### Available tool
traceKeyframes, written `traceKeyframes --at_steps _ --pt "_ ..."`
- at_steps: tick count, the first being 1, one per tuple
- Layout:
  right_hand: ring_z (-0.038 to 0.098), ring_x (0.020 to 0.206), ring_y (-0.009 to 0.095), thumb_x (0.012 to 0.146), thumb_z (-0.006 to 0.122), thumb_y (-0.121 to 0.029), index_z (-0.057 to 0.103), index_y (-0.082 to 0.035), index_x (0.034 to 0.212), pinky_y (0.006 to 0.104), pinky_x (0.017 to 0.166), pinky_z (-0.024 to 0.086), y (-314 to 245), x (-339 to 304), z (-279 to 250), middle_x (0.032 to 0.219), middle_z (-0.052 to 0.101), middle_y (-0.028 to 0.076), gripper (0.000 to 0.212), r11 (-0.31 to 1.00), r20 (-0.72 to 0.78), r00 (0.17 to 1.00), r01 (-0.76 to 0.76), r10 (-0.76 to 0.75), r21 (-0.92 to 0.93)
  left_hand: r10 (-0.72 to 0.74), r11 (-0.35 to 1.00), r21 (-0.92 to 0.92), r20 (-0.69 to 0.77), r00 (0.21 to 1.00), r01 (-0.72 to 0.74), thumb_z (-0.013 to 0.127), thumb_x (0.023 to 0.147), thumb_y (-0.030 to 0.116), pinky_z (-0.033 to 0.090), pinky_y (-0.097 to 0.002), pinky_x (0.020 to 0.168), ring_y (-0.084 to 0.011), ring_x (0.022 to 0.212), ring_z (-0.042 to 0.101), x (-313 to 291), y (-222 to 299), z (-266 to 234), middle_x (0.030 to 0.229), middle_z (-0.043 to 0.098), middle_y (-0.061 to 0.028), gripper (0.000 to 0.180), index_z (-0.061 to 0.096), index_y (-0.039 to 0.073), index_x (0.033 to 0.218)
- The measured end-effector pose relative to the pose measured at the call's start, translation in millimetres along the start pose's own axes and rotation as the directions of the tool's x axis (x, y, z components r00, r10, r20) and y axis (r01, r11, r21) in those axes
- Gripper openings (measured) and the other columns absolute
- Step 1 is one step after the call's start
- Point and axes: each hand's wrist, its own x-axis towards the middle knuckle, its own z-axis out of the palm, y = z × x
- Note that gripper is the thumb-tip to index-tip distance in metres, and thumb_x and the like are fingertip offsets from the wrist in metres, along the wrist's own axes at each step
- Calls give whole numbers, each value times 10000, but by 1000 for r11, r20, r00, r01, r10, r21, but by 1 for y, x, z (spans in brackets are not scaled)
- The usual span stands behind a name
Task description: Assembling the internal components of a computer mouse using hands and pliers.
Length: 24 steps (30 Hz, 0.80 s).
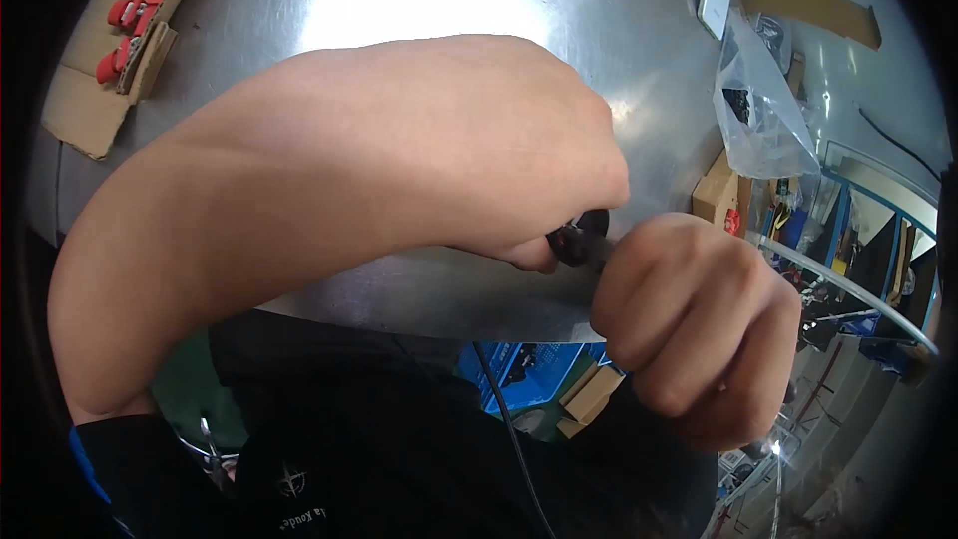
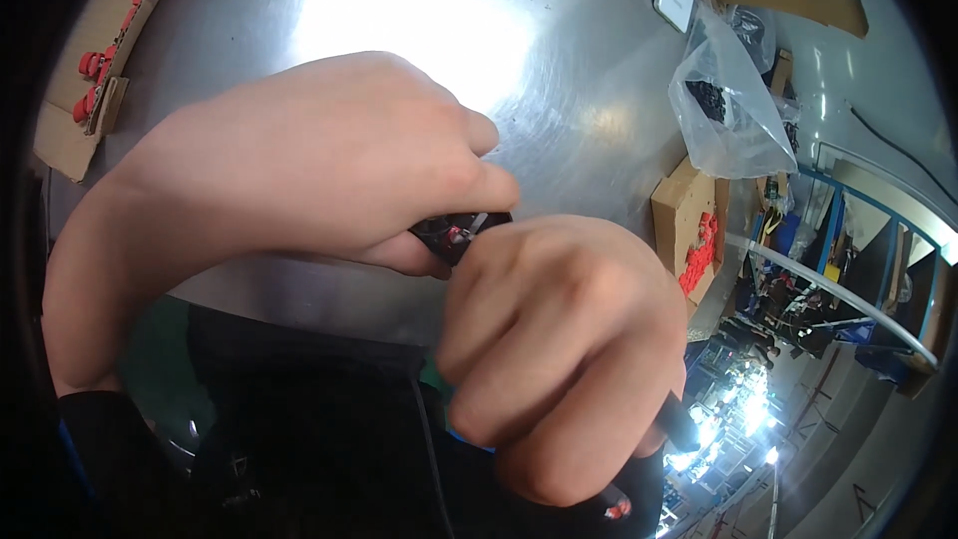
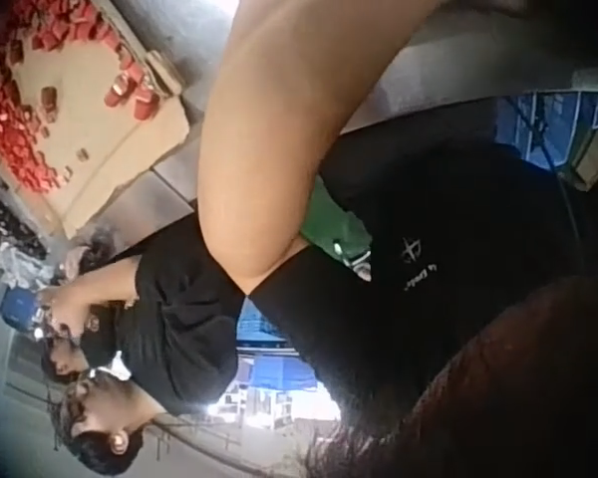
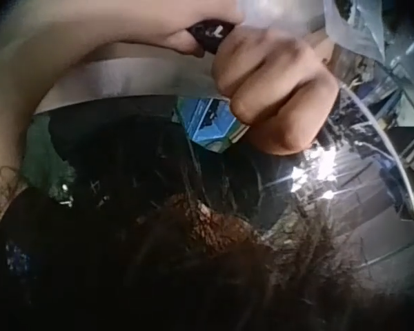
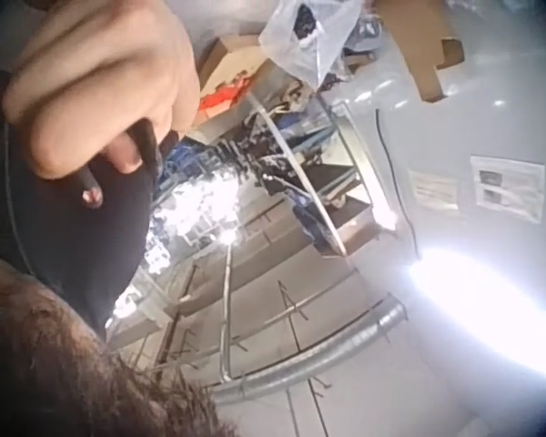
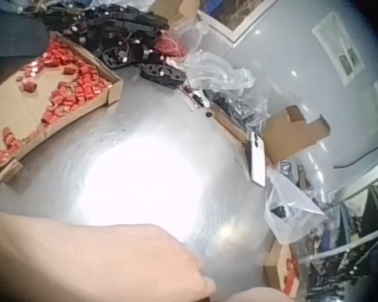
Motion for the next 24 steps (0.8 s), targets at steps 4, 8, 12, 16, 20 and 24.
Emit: traceKeyframes --at_steps 4,8,12,16,20,24 --pt "386 425 99 936 593 -11 581 -52 696 259 390 200 0 5 3 609 442 19 243 1000 -9 1000 -22 22 -16 11 999 37 3 1000 -11 787 815 214 602 -472 736 -350 835 746 2 0 2 830 750 -157 175 795 69 914" --pt "416 438 125 976 586 -58 574 -48 707 271 397 258 0 7 11 613 456 23 270 995 -93 995 -51 43 -86 34 999 32 17 999 -34 792 819 229 600 -465 760 -345 847 747 -2 2 -6 849 752 -151 193 780 77 938" --pt "469 464 169 1040 576 -150 576 -44 753 292 414 356 -6 -1 23 617 507 40 306 972 -305 952 -89 19 -216 37 999 -1 7 999 -37 810 813 274 565 -470 794 -359 892 710 -5 1 -2 893 692 -129 320 711 94 1059" --pt "566 695 207 961 634 -348 607 -78 1139 365 604 460 -61 -30 43 864 589 82 325 956 -568 813 -50 -130 -289 100 994 53 -117 988 -95 815 831 370 574 -475 786 -361 883 716 -1 4 5 901 698 -125 377 701 107 1077" --pt "514 689 179 902 573 -273 508 -118 1286 326 591 414 -44 -44 52 904 521 68 419 785 -677 529 -32 -512 -618 88 994 70 -58 994 -84 821 827 423 565 -475 778 -359 891 710 -1 1 4 921 685 -124 438 692 128 1124" --pt "596 770 221 852 580 -160 547 17 1211 329 645 488 -38 -68 38 956 604 150 401 -110 -322 800 -430 -507 -896 55 997 66 -87 995 -50 827 808 434 545 -463 759 -362 883 685 1 11 0 915 665 -131 499 696 150 1196"
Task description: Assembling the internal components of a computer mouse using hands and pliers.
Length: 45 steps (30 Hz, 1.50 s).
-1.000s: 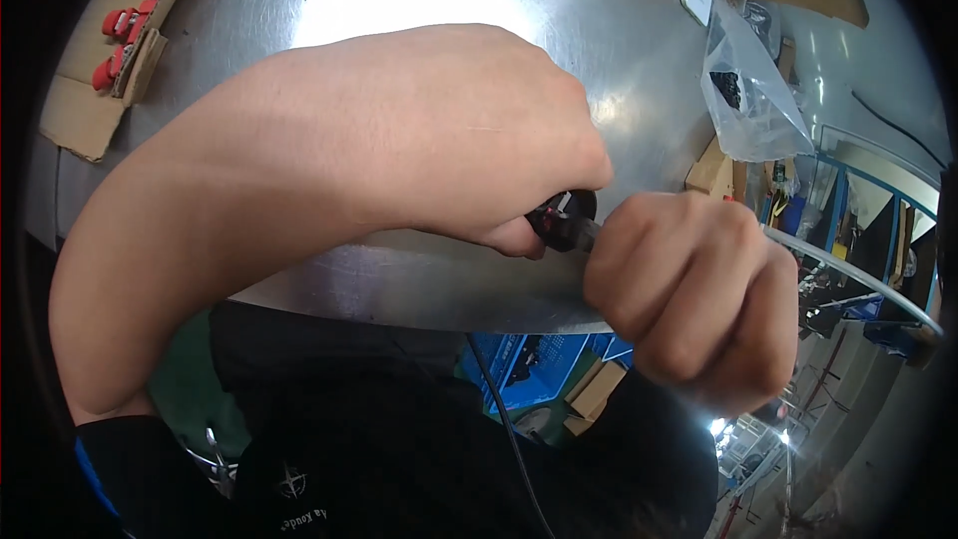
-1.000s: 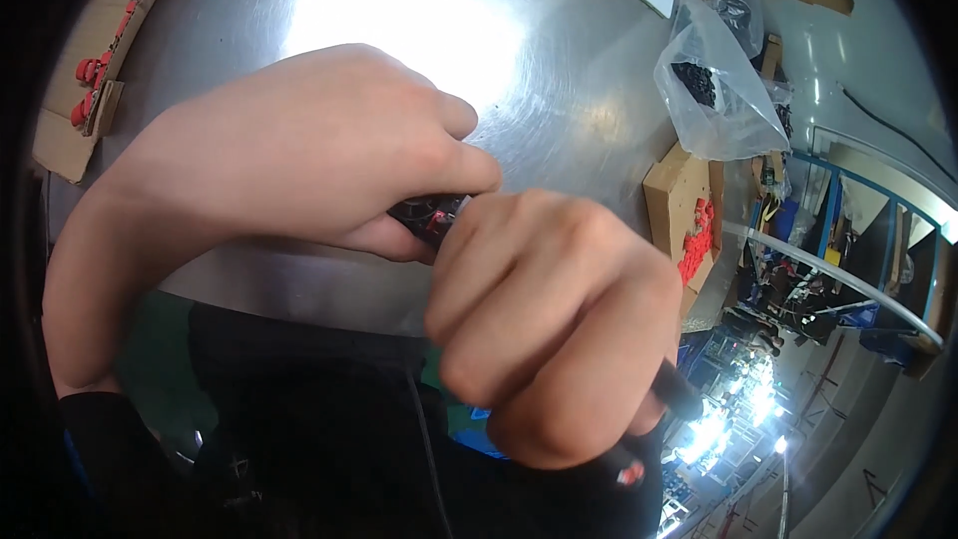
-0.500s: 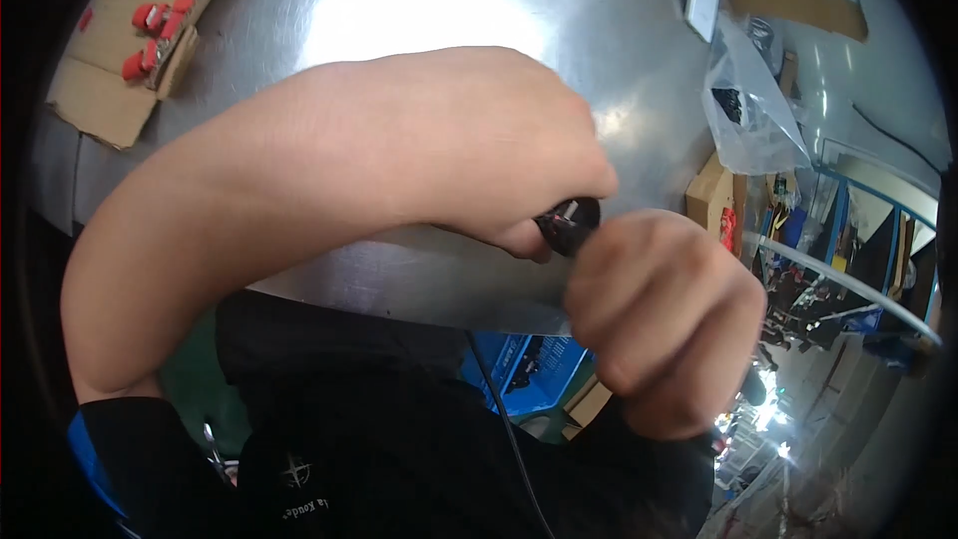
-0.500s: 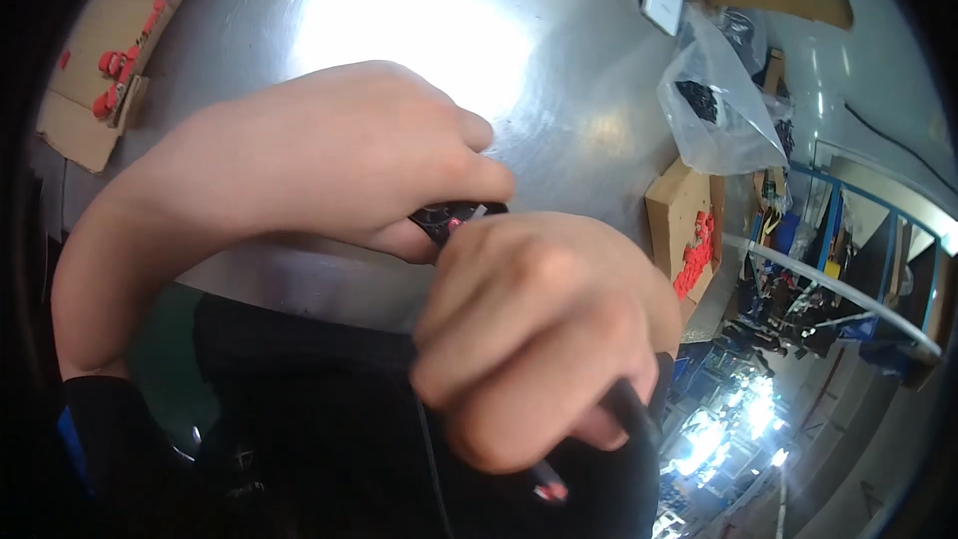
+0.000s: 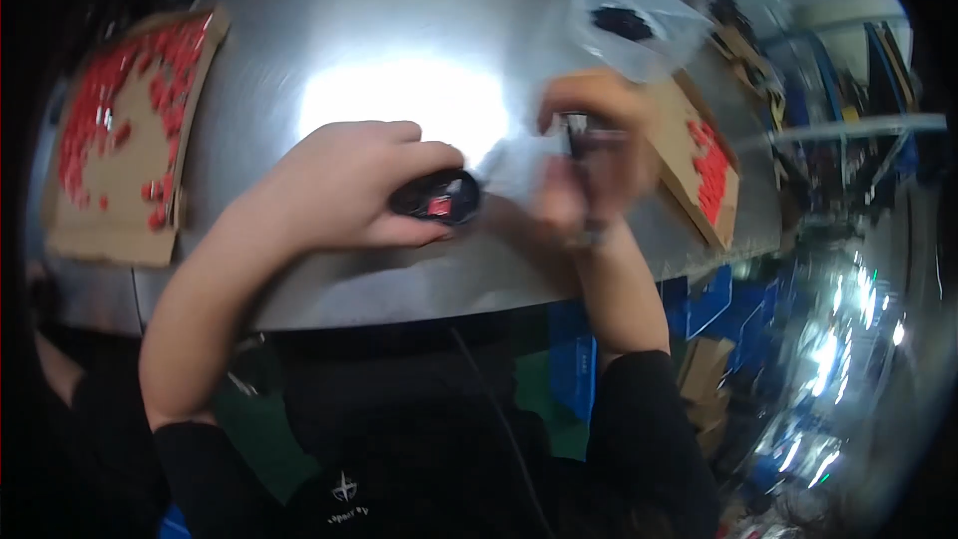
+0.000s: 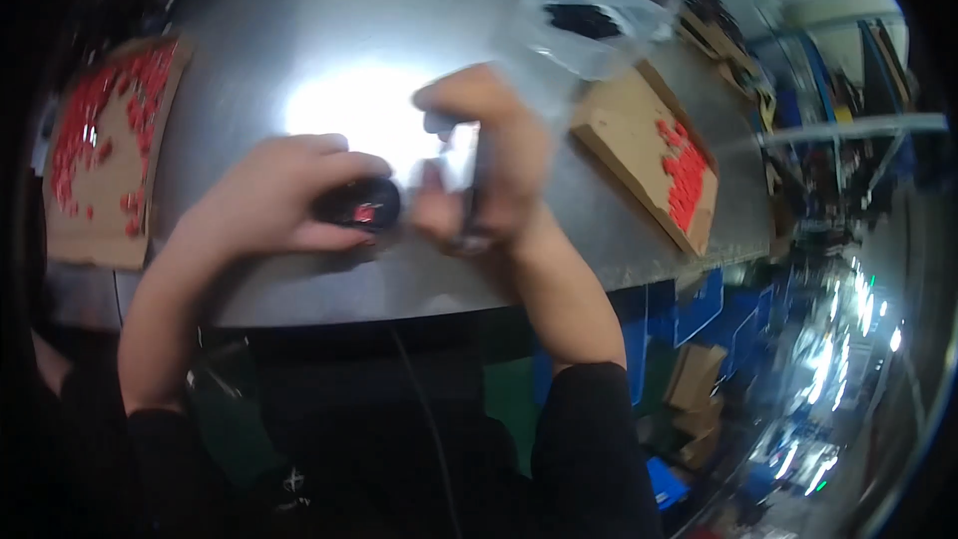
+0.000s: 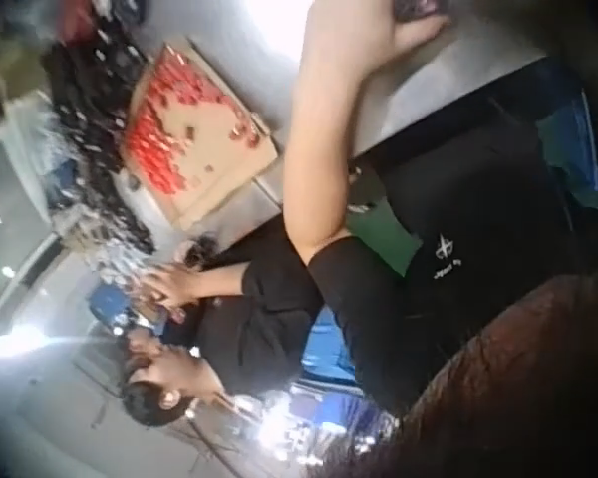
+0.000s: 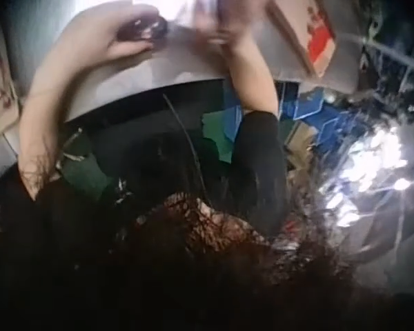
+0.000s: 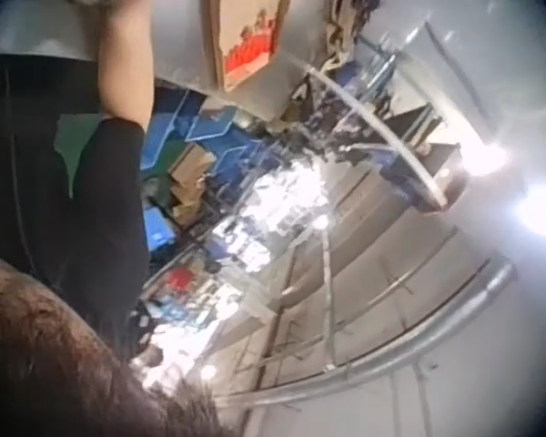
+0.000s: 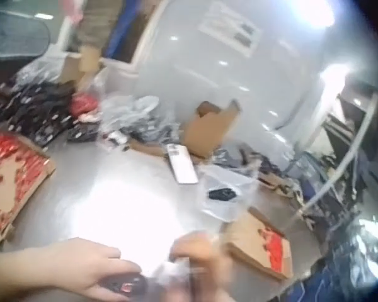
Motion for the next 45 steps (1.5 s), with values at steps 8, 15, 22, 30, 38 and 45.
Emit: traceKeyframes --at_steps 8,15,22,30,38,45 --pt "618 813 343 794 790 -237 558 -11 1145 415 744 525 10 -26 47 965 596 167 478 900 93 930 -366 354 237 -132 990 -74 -243 961 117 825 757 171 532 -418 857 -378 953 678 -8 -6 6 1003 680 -141 450 668 28 1154" --pt "615 885 324 808 687 -103 441 -6 1267 400 815 523 -3 -9 21 999 565 168 530 904 -76 925 -342 372 258 -215 976 -91 -240 947 198 747 826 149 521 -417 898 -395 985 667 8 17 22 1071 657 -185 456 620 16 1243" --pt "601 904 301 789 673 -152 451 5 1294 389 846 521 8 -8 16 1047 544 171 574 912 -135 936 -274 326 306 -136 990 -36 -417 899 133 732 869 215 532 -432 904 -405 1038 679 29 2 42 1114 674 -200 517 601 -6 1318" --pt "605 991 226 790 595 -920 382 -40 1411 376 826 541 -17 -7 -3 1136 562 140 1098 577 1 791 -447 612 683 -167 986 -39 -154 974 163 812 826 335 558 -468 771 -399 854 695 14 11 10 1003 696 -186 579 662 45 1304" --pt "634 919 298 787 492 -986 429 -86 1391 452 801 568 -34 -4 2 1106 586 196 1086 422 149 801 -452 580 786 -339 941 2 -43 940 339 808 840 325 533 -446 687 -349 815 670 -8 47 0 929 628 -131 609 643 101 1382" --pt "635 862 287 805 555 -939 394 -55 1370 457 788 574 -33 -3 18 1092 575 215 1061 434 155 836 -421 527 797 -354 933 50 -49 934 356 823 829 298 532 -437 655 -327 784 658 -10 44 2 939 603 -113 648 622 82 1406"
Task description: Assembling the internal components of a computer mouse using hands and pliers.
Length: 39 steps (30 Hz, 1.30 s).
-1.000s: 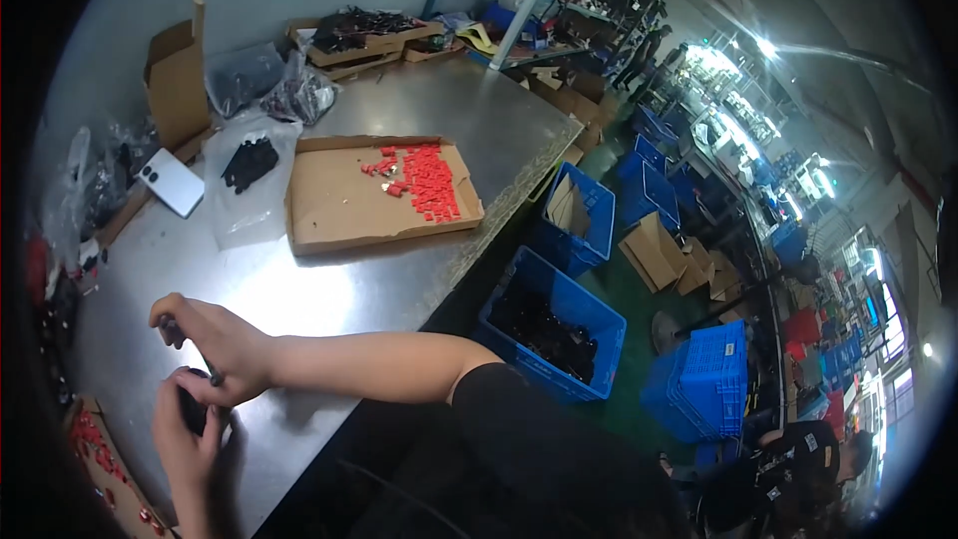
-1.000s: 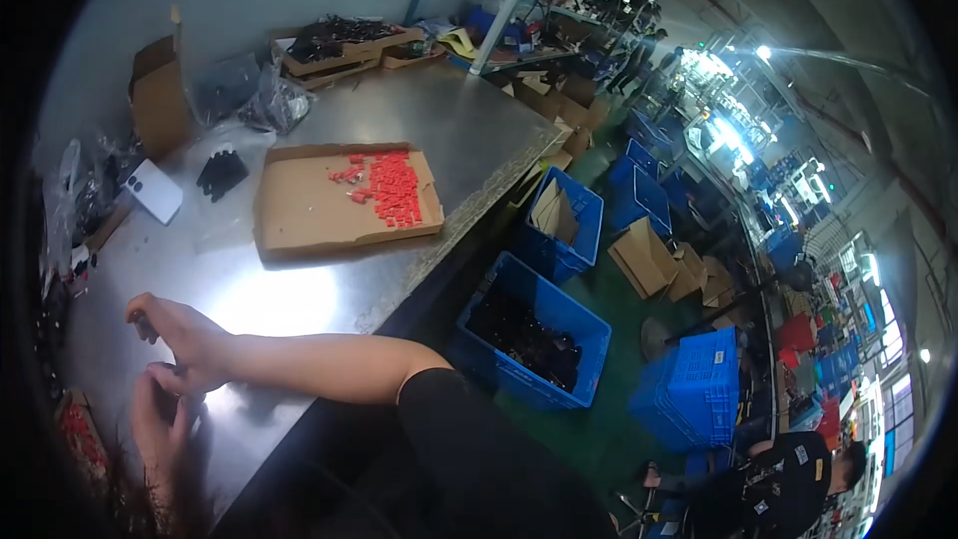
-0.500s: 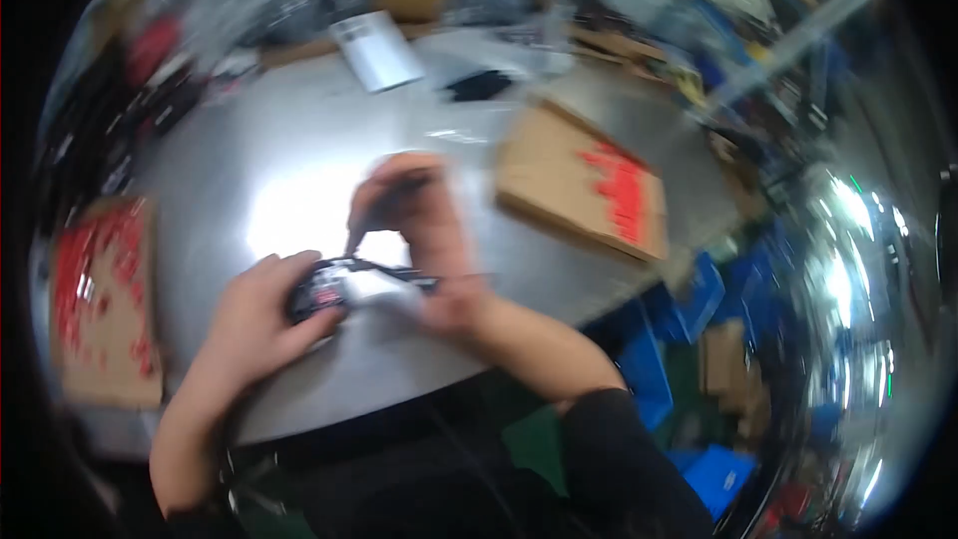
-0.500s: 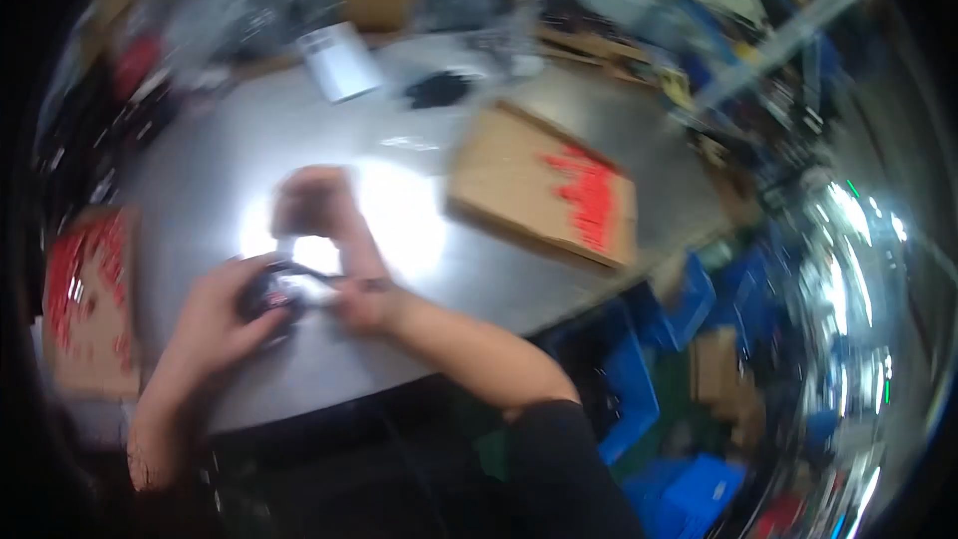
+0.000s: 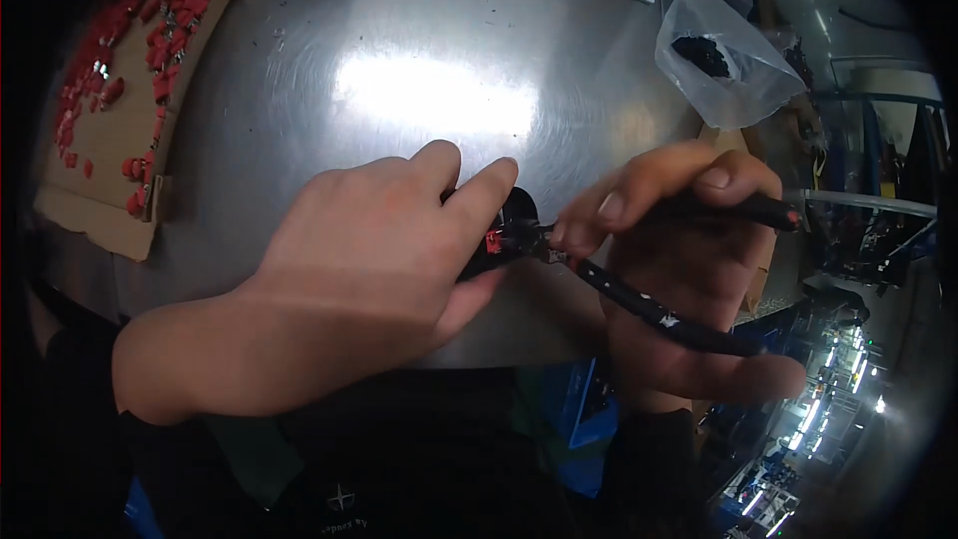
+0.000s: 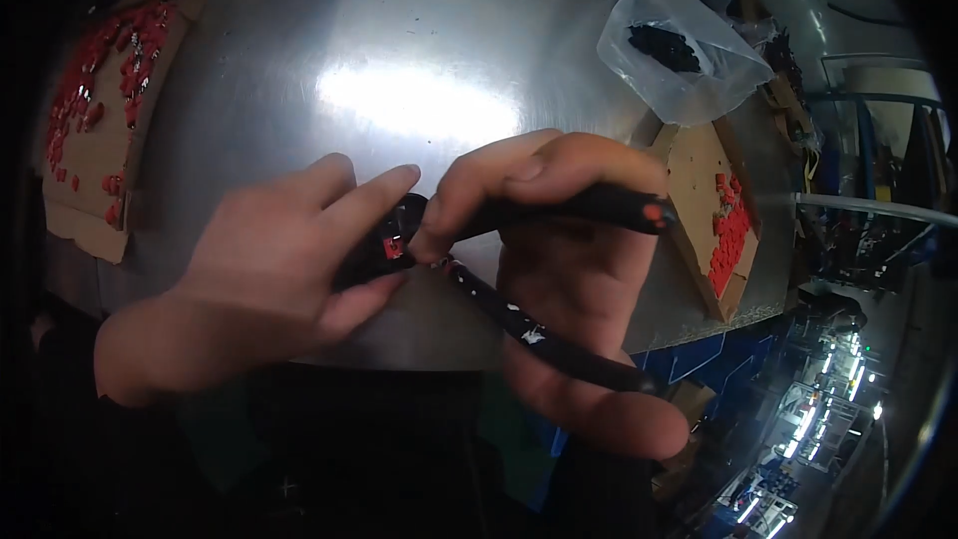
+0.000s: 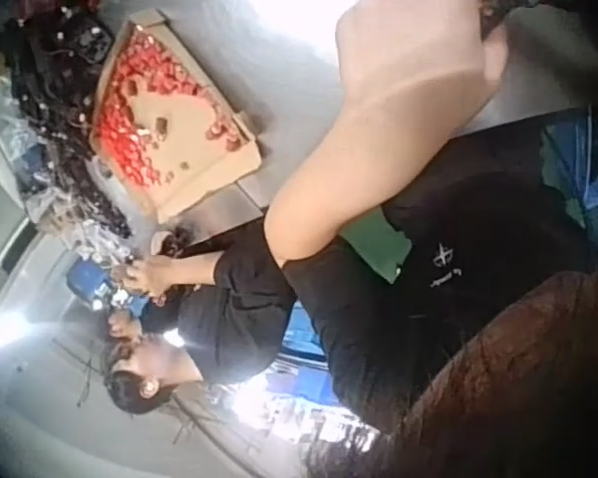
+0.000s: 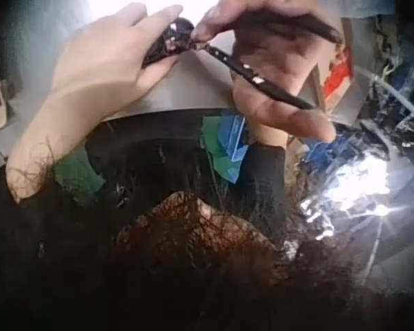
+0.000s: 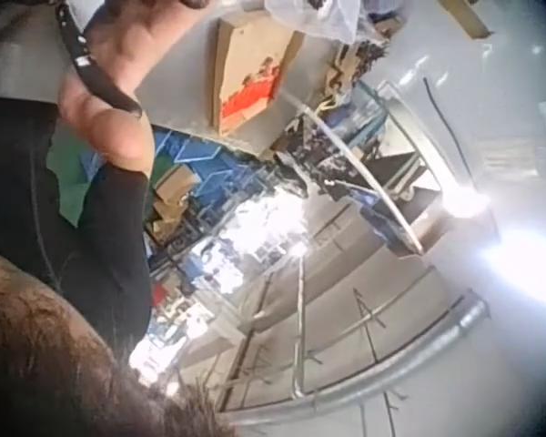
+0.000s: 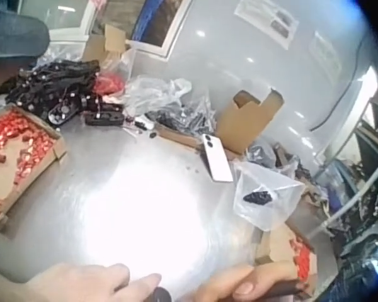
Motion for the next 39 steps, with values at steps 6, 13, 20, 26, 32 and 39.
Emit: traceKeyframes --at_steps 6,13,20,26,32,39 --pt "643 842 278 830 526 -932 401 -47 1370 451 773 580 1 0 3 1092 572 205 1044 999 -1 1000 -8 8 -34 8 1000 13 -42 999 -7 828 818 286 529 -436 644 -314 778 652 -4 1 7 927 595 -104 665 613 83 1414" --pt "625 755 276 880 524 -884 406 -65 1322 430 708 564 3 0 8 974 574 179 939 994 80 994 76 -69 -79 13 999 31 -66 998 -11 822 819 276 532 -439 649 -314 769 646 -4 1 8 928 595 -107 674 604 69 1422" --pt "591 671 269 959 521 -787 400 -59 1250 416 613 547 10 -1 14 882 560 171 794 971 126 975 199 -183 -130 -42 998 45 10 999 41 786 854 317 542 -453 680 -337 804 671 -3 -1 6 962 621 -132 667 590 32 1424" --pt "596 652 282 997 518 -725 380 -53 1141 406 581 557 13 -5 16 870 574 183 701 930 227 932 323 -281 -177 -64 997 41 84 994 61 757 885 361 557 -465 698 -358 806 686 2 -3 1 962 648 -149 657 592 11 1416" --pt "609 667 296 1001 506 -723 373 -51 1111 416 602 567 17 -8 16 861 594 199 694 892 278 900 399 -336 -214 -69 998 11 92 993 69 753 882 392 561 -460 701 -359 798 685 4 -6 1 947 656 -151 651 619 8 1390" --pt "633 779 304 933 585 -778 385 -35 1292 437 685 579 0 -3 14 955 569 186 849 961 146 976 191 -164 -201 34 999 -9 -6 999 -34 778 862 352 550 -441 683 -335 790 677 2 -10 8 938 631 -133 654 613 33 1409"
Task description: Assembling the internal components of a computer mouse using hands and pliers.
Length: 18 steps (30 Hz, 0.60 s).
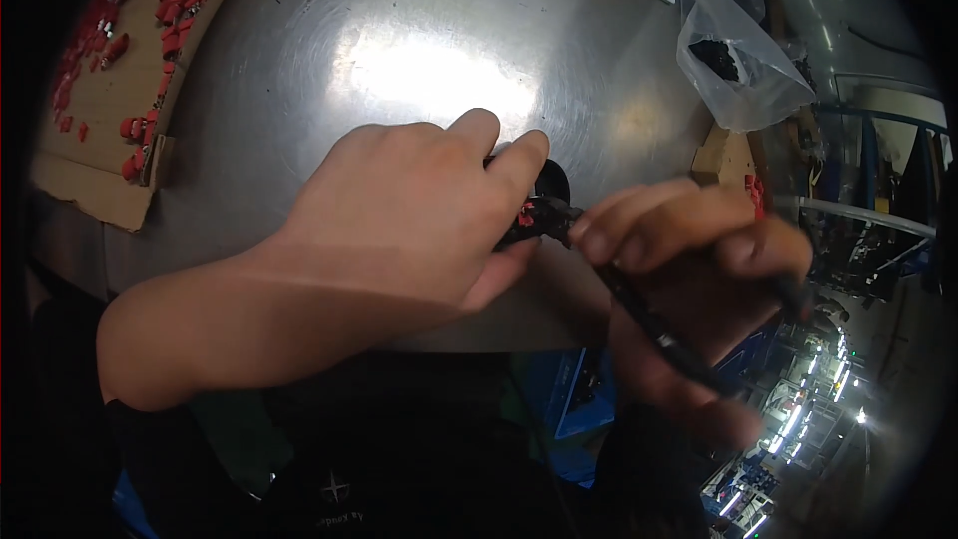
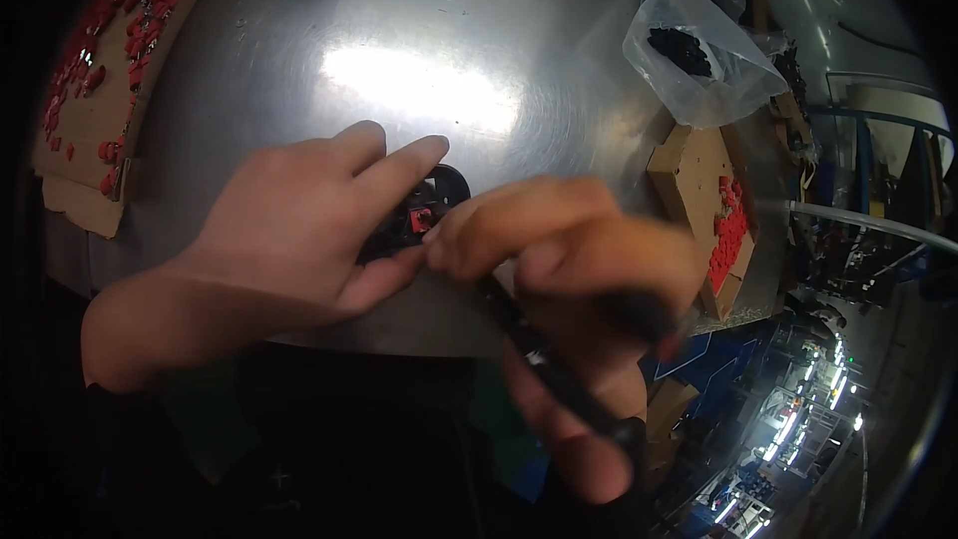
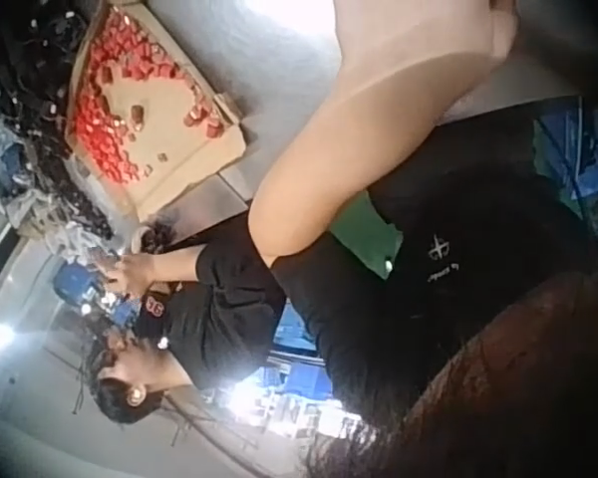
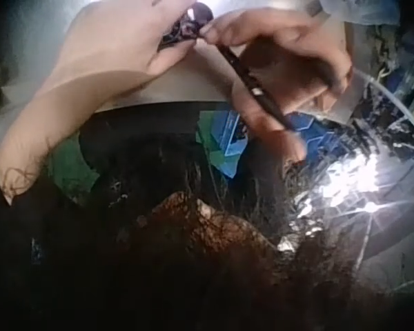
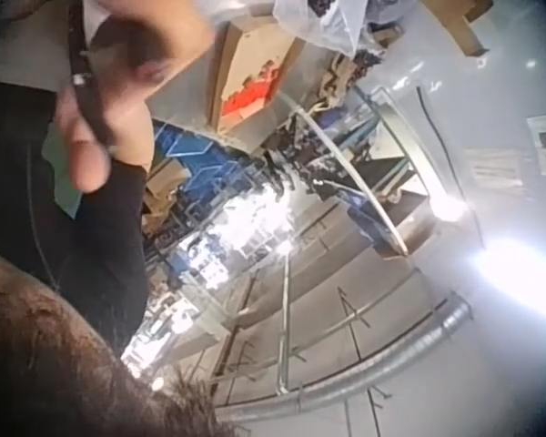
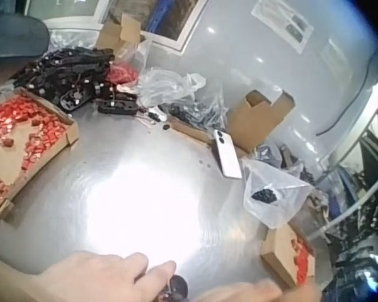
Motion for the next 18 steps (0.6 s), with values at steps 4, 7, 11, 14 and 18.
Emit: traceKeyframes --at_steps 4,7,11,14,18 --pt "637 794 302 920 567 -811 397 -49 1332 456 707 581 1 0 -14 977 571 179 883 987 8 992 -125 125 104 -8 998 56 -21 1000 9 809 834 302 539 -420 661 -288 798 665 -5 5 3 947 601 -103 662 609 52 1413" --pt "641 798 302 932 558 -801 401 -56 1334 460 707 587 -4 0 -14 978 572 174 861 993 49 996 -82 78 89 29 993 115 -88 996 -19 826 810 297 532 -398 647 -256 778 648 -7 10 8 936 582 -86 680 614 62 1411" --pt "645 782 303 969 531 -767 394 -50 1319 457 695 603 -3 0 -6 944 568 179 809 1000 62 998 -20 20 8 84 963 266 -173 981 -36 840 762 289 520 -371 628 -222 736 616 -9 10 14 906 549 -64 722 622 73 1415" --pt "640 749 305 989 520 -744 391 -54 1254 444 663 603 -13 -10 12 922 564 190 750 997 -107 993 -47 40 -60 100 950 311 -191 976 -36 840 744 282 517 -371 625 -215 726 606 -9 12 18 904 541 -59 734 626 77 1416" --pt "630 671 290 1014 471 -732 380 -78 1150 427 611 599 -2 -9 13 870 573 186 674 993 -112 993 24 -37 -117 78 953 301 -178 981 -21 837 748 273 523 -373 636 -227 735 613 -9 11 16 912 548 -66 743 616 75 1429"
